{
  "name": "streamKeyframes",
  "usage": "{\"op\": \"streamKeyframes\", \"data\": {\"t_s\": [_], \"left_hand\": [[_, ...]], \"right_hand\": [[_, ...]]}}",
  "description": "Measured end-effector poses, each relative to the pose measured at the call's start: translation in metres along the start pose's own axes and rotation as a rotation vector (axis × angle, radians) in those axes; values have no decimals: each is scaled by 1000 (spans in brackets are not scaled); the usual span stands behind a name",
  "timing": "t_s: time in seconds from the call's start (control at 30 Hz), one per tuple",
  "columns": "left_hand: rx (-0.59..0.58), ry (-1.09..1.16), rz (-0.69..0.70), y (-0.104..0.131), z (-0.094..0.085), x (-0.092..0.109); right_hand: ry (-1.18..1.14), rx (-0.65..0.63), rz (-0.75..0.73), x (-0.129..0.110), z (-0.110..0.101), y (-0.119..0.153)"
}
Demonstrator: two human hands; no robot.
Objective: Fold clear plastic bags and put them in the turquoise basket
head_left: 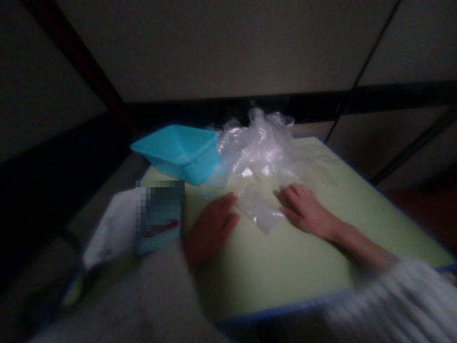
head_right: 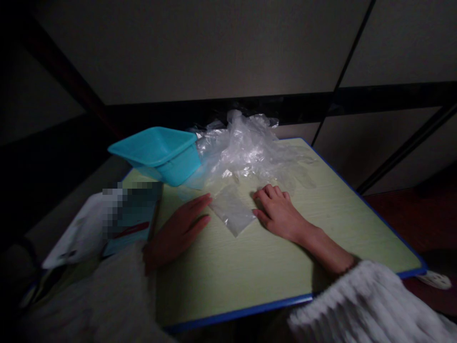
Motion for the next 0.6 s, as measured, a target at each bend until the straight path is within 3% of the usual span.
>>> {"op": "streamKeyframes", "data": {"t_s": [0.23, 0.37, 0.6], "left_hand": [[115, -39, 56, 3, -6, 9], [98, -12, 164, 7, -7, 19], [129, 7, 263, 10, -7, 24]], "right_hand": [[-263, -4, 35, -1, -5, -2], [-362, -15, 40, -4, -10, -3], [-485, -117, -108, -16, -17, -1]]}}
Point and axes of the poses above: each hand's wrist, its own y-axis away from the middle knuckle, its own z-axis out of the palm, x = y × z, the point moved 1 cm from there along -y, towards the middle knuckle, and after that the axes turned 4 degrees about z, right-handed, at the moved point
